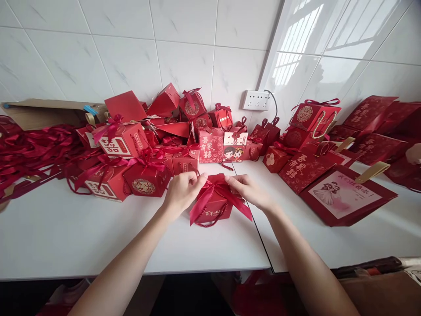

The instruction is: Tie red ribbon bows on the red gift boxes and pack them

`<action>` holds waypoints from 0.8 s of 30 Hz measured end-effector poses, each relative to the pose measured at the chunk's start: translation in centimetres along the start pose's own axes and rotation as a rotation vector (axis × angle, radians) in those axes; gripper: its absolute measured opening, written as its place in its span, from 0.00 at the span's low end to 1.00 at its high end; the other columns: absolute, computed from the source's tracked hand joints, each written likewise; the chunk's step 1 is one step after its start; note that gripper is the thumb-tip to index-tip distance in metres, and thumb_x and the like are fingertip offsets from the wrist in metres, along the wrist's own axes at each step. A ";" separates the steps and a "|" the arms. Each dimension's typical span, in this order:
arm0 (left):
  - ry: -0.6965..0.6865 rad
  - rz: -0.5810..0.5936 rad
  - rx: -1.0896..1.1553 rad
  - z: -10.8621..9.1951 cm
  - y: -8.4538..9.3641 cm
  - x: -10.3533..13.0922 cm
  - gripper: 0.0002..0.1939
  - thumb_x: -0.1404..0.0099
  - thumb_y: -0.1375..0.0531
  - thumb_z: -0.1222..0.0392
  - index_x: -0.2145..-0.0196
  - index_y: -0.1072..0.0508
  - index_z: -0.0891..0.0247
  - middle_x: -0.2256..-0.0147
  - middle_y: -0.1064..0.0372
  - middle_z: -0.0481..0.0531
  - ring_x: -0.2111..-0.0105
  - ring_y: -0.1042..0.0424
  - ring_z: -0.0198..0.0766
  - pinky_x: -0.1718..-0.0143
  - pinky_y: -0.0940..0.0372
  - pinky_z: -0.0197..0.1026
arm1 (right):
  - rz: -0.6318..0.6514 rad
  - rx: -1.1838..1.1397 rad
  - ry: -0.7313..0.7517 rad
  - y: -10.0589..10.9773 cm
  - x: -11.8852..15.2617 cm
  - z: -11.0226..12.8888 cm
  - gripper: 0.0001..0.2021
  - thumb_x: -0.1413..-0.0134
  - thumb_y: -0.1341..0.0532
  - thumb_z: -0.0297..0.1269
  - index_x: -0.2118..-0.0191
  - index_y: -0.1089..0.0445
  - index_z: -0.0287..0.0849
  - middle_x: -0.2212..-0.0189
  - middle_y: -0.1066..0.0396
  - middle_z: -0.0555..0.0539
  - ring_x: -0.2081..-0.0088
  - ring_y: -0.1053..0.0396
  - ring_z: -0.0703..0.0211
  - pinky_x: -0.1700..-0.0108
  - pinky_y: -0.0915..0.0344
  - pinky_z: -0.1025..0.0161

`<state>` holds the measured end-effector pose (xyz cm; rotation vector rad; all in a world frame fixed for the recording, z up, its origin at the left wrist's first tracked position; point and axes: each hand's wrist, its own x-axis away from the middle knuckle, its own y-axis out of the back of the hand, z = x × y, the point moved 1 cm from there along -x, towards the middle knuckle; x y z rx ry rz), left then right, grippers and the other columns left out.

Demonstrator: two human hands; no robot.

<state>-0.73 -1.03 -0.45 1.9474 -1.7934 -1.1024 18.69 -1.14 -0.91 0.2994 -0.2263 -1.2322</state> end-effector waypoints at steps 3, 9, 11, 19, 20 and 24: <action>0.121 0.135 -0.002 0.0 0.4 -0.1 0.27 0.42 0.49 0.40 0.84 0.54 0.61 0.84 0.59 0.43 0.81 0.53 0.31 0.77 0.56 0.37 | -0.098 -0.025 -0.009 -0.4 -0.2 0.0 0.29 0.50 0.50 0.64 0.84 0.51 0.42 0.86 0.53 0.56 0.84 0.55 0.72 0.83 0.54 0.68; 0.169 0.334 0.276 1.0 0.5 -0.7 0.19 0.43 0.45 0.47 0.80 0.45 0.62 0.80 0.47 0.43 0.77 0.45 0.31 0.74 0.50 0.35 | -0.072 -0.042 0.005 -0.4 -0.4 -0.3 0.26 0.50 0.46 0.57 0.85 0.51 0.43 0.87 0.52 0.57 0.86 0.53 0.72 0.84 0.52 0.68; 0.176 0.355 0.381 1.2 0.3 -0.7 0.17 0.43 0.45 0.48 0.79 0.44 0.62 0.80 0.45 0.43 0.76 0.43 0.31 0.73 0.48 0.35 | -0.043 -0.045 0.013 -0.2 -0.4 -0.4 0.25 0.49 0.46 0.55 0.85 0.51 0.43 0.87 0.51 0.57 0.86 0.51 0.71 0.84 0.51 0.68; 0.132 0.174 0.430 1.1 -1.2 -0.1 0.16 0.40 0.48 0.52 0.80 0.49 0.61 0.81 0.54 0.41 0.80 0.51 0.29 0.77 0.52 0.34 | -0.045 0.006 0.020 0.3 -0.2 -0.1 0.25 0.49 0.46 0.55 0.85 0.51 0.43 0.86 0.52 0.57 0.84 0.53 0.71 0.81 0.52 0.67; 0.126 0.144 0.413 1.1 -1.3 0.0 0.16 0.40 0.48 0.53 0.79 0.49 0.61 0.81 0.54 0.41 0.80 0.51 0.29 0.77 0.52 0.34 | -0.049 0.005 0.023 0.3 -0.2 -0.1 0.25 0.49 0.46 0.55 0.85 0.51 0.43 0.86 0.52 0.57 0.84 0.54 0.71 0.81 0.52 0.67; 0.123 0.078 0.394 1.3 -2.0 0.3 0.14 0.39 0.50 0.53 0.78 0.47 0.61 0.80 0.52 0.41 0.79 0.50 0.30 0.76 0.50 0.34 | -0.050 -0.020 0.055 0.5 -0.3 -0.2 0.25 0.50 0.45 0.57 0.84 0.48 0.42 0.86 0.51 0.57 0.82 0.54 0.71 0.79 0.53 0.67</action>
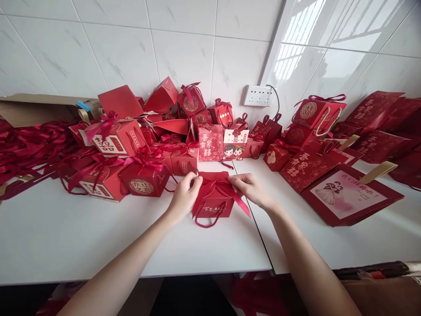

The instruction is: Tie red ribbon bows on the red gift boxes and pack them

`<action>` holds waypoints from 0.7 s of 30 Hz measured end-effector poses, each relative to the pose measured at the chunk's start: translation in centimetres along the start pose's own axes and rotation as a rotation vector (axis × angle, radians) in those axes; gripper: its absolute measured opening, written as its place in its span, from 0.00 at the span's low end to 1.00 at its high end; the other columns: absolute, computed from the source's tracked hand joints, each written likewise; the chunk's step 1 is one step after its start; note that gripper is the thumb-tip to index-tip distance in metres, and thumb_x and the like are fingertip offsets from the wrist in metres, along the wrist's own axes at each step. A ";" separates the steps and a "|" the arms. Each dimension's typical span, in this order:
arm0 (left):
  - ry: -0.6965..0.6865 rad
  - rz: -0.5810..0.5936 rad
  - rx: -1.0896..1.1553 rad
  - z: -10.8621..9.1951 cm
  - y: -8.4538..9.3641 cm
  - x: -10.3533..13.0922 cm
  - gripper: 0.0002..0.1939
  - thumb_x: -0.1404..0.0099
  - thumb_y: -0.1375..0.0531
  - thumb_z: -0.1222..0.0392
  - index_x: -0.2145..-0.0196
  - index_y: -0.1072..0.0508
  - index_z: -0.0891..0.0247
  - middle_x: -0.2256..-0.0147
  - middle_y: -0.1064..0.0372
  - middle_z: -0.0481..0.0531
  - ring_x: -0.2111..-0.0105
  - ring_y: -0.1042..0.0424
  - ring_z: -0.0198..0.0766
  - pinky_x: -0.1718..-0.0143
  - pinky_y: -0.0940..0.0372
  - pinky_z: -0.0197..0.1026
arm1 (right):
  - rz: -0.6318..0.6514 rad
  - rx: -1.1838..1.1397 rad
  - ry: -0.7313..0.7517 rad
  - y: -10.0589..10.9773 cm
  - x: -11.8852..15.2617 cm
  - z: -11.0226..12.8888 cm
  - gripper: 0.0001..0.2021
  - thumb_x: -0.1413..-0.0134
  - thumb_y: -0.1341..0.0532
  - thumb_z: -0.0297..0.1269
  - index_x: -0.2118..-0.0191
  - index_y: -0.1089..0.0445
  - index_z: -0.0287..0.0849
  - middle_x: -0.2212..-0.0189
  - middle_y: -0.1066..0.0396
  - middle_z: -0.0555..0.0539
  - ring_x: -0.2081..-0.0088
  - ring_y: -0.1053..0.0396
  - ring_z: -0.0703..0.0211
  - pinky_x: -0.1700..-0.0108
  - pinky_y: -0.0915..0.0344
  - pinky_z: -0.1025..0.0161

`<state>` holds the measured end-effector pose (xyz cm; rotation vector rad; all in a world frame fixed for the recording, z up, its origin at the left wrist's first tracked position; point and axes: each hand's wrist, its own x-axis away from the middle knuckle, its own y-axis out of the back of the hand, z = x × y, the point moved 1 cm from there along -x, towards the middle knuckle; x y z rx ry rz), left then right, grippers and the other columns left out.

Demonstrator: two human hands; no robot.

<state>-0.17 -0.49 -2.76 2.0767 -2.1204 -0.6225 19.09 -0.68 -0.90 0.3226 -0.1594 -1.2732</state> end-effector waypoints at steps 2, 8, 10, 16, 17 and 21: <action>0.003 -0.016 -0.002 0.2 -0.2 0.0 0.14 0.38 0.50 0.53 0.77 0.47 0.60 0.80 0.52 0.41 0.78 0.49 0.31 0.75 0.49 0.34 | 0.022 -0.023 0.008 0.2 -0.1 -0.2 0.25 0.52 0.43 0.57 0.84 0.48 0.42 0.86 0.50 0.57 0.82 0.53 0.71 0.78 0.52 0.68; -0.011 -0.019 -0.013 0.1 -0.5 0.3 0.13 0.38 0.51 0.54 0.77 0.48 0.60 0.79 0.54 0.42 0.78 0.51 0.31 0.75 0.49 0.33 | 0.068 -0.045 0.025 0.9 -0.5 -1.1 0.23 0.53 0.39 0.52 0.86 0.41 0.40 0.87 0.45 0.55 0.81 0.50 0.70 0.76 0.50 0.67; -0.021 -0.025 -0.013 0.2 -0.6 0.3 0.13 0.37 0.52 0.55 0.77 0.49 0.60 0.79 0.54 0.42 0.77 0.50 0.31 0.75 0.49 0.33 | 0.075 -0.053 0.034 1.0 -0.6 -1.5 0.22 0.53 0.39 0.50 0.86 0.38 0.39 0.87 0.42 0.54 0.81 0.49 0.69 0.76 0.50 0.67; -0.059 -0.040 0.033 0.7 -0.8 0.2 0.13 0.37 0.52 0.57 0.77 0.50 0.60 0.78 0.55 0.42 0.77 0.51 0.31 0.75 0.49 0.33 | 0.105 -0.195 0.047 0.9 -0.9 -2.7 0.20 0.52 0.40 0.43 0.88 0.38 0.39 0.89 0.45 0.55 0.83 0.52 0.71 0.79 0.56 0.67; -0.065 -0.042 0.034 0.7 -0.7 0.2 0.13 0.37 0.51 0.57 0.77 0.50 0.60 0.78 0.55 0.42 0.77 0.51 0.31 0.75 0.49 0.33 | 0.109 -0.209 0.042 0.9 -1.0 -2.9 0.19 0.53 0.40 0.43 0.88 0.38 0.39 0.89 0.45 0.55 0.84 0.52 0.71 0.79 0.57 0.66; -0.085 -0.036 0.020 0.8 -0.7 0.3 0.13 0.38 0.51 0.56 0.78 0.50 0.60 0.79 0.54 0.42 0.78 0.51 0.31 0.75 0.49 0.33 | 0.139 -0.220 0.013 1.0 -1.1 -3.1 0.18 0.54 0.39 0.42 0.88 0.36 0.39 0.90 0.45 0.55 0.84 0.52 0.71 0.78 0.57 0.66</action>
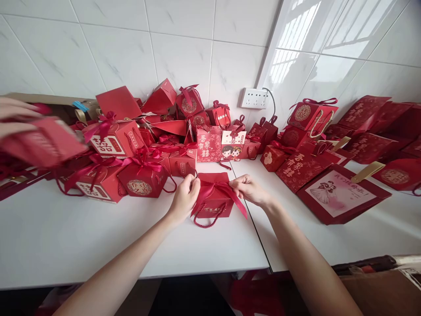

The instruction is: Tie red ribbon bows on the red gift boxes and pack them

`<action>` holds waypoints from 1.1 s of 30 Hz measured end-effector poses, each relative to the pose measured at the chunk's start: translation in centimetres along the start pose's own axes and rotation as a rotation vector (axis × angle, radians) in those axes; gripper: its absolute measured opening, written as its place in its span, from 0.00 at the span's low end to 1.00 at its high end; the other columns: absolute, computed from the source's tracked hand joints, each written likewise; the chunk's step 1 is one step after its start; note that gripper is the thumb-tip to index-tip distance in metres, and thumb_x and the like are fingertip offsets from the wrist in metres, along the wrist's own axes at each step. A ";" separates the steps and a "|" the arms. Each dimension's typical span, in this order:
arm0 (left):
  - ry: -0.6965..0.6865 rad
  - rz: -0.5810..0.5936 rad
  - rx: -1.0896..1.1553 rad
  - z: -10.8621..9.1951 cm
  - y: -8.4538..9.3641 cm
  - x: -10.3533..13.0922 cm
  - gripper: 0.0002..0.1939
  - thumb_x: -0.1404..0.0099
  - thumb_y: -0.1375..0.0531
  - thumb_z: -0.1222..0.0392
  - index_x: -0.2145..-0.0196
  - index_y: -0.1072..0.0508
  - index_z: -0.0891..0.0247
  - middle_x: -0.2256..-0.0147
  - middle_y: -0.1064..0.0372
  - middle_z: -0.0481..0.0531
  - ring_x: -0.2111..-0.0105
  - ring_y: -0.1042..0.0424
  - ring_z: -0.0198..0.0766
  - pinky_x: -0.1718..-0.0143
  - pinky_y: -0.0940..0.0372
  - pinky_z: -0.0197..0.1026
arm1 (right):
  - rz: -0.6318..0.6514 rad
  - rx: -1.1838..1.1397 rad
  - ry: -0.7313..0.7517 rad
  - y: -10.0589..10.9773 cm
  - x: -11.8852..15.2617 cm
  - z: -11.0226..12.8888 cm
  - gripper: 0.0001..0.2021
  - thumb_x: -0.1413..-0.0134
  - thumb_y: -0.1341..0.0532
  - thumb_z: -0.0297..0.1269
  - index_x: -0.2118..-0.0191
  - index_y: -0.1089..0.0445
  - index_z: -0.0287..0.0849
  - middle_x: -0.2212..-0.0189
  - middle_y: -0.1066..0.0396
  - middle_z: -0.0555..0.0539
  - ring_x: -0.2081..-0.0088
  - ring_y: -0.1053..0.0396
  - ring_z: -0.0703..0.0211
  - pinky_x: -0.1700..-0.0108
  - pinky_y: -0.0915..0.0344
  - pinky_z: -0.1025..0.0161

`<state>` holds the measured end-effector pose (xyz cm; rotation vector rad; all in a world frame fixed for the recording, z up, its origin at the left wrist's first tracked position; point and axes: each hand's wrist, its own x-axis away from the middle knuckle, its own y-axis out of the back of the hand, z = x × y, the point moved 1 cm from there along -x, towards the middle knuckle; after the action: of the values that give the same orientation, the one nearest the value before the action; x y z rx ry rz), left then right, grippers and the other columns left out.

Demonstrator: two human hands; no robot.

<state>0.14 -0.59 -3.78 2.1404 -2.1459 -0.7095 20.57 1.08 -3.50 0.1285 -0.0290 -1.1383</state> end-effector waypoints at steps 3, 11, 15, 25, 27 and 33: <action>0.023 0.018 0.025 0.1 0.1 -0.2 0.13 0.39 0.50 0.55 0.78 0.48 0.60 0.79 0.52 0.42 0.77 0.49 0.30 0.75 0.48 0.33 | 0.009 0.022 -0.022 0.3 0.1 0.1 0.19 0.55 0.38 0.46 0.87 0.35 0.39 0.90 0.44 0.55 0.84 0.50 0.71 0.78 0.55 0.66; 0.258 0.453 0.191 -1.0 2.2 -1.3 0.23 0.39 0.52 0.41 0.78 0.35 0.63 0.78 0.34 0.48 0.75 0.35 0.37 0.72 0.41 0.36 | 0.279 0.150 -0.186 2.4 2.1 1.6 0.32 0.55 0.45 0.66 0.79 0.31 0.36 0.86 0.35 0.50 0.82 0.39 0.65 0.75 0.43 0.65; 0.266 0.688 0.083 -2.1 3.3 -1.3 0.18 0.47 0.38 0.46 0.67 0.27 0.64 0.66 0.26 0.52 0.65 0.29 0.42 0.66 0.38 0.37 | 0.503 0.270 -0.206 1.8 2.5 2.1 0.24 0.49 0.42 0.57 0.76 0.30 0.36 0.83 0.33 0.51 0.81 0.41 0.68 0.75 0.42 0.67; 0.176 0.735 0.059 -1.7 3.5 -1.5 0.21 0.48 0.37 0.44 0.70 0.27 0.67 0.70 0.30 0.52 0.69 0.32 0.39 0.66 0.39 0.39 | 0.462 0.267 -0.241 1.7 2.3 1.7 0.22 0.57 0.36 0.53 0.82 0.39 0.39 0.86 0.46 0.57 0.81 0.47 0.70 0.78 0.49 0.69; 0.181 0.750 0.075 -1.6 3.6 -1.6 0.20 0.49 0.37 0.44 0.71 0.28 0.67 0.70 0.30 0.52 0.68 0.32 0.39 0.65 0.38 0.39 | 0.459 0.259 -0.238 1.7 2.4 1.7 0.22 0.57 0.36 0.53 0.83 0.40 0.39 0.86 0.48 0.58 0.81 0.49 0.70 0.78 0.49 0.69; 0.162 0.771 0.124 -1.2 3.9 -1.8 0.16 0.50 0.36 0.48 0.74 0.30 0.65 0.72 0.32 0.50 0.70 0.33 0.37 0.66 0.38 0.39 | 0.554 0.285 -0.284 2.0 3.0 2.0 0.21 0.60 0.34 0.53 0.78 0.35 0.38 0.82 0.41 0.55 0.78 0.43 0.69 0.75 0.45 0.68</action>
<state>-3.03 0.58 -0.91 1.1558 -2.6600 -0.3196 23.52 -1.01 -1.42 0.1970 -0.4545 -0.5850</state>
